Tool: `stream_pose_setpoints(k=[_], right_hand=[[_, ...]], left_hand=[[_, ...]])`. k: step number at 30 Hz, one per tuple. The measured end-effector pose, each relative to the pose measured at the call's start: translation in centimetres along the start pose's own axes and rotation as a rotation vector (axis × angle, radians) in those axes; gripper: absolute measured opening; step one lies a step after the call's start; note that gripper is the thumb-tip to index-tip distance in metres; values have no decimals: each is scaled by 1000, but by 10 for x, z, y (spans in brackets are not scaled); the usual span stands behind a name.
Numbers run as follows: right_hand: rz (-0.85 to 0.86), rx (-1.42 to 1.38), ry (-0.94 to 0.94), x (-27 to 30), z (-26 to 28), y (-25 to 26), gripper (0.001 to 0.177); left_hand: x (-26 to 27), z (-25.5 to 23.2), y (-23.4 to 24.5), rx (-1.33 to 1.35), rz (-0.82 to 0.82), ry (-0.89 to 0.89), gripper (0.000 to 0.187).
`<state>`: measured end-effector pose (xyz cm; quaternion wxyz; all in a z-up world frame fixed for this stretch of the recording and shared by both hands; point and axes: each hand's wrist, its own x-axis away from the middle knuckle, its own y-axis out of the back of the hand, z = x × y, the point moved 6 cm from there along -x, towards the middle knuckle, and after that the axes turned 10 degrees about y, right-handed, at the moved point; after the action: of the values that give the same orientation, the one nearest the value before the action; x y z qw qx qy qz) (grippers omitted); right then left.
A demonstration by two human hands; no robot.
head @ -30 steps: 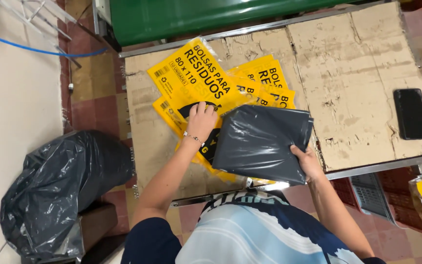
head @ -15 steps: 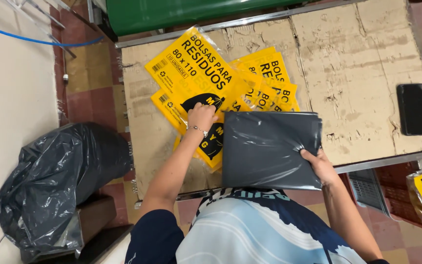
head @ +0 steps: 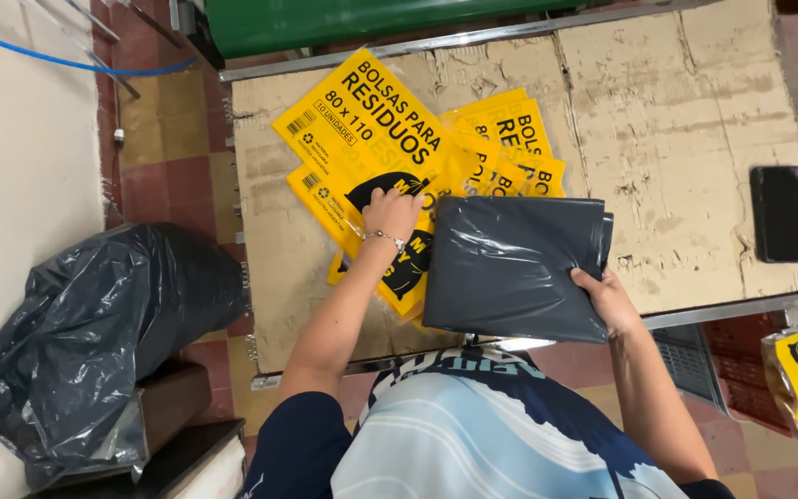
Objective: Folding and stacking plastic bags from a conveyor belt
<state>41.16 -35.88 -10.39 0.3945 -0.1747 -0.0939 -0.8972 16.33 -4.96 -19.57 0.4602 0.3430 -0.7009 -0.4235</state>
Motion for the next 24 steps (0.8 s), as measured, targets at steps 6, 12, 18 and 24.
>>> stream_pose_setpoints(k=[6, 12, 18, 24], right_hand=[[-3, -9, -43, -8, -5, -7, 17], [-133, 126, 24, -45, -20, -20, 50], [-152, -3, -53, 19, -54, -86, 52], [902, 59, 128, -24, -48, -91, 44]], left_hand=[[36, -22, 29, -123, -150, -75, 25], [78, 21, 32, 99, -236, 97, 30], [92, 57, 9, 258, -388, 260, 16], [82, 108, 6, 135, -710, 156, 14]])
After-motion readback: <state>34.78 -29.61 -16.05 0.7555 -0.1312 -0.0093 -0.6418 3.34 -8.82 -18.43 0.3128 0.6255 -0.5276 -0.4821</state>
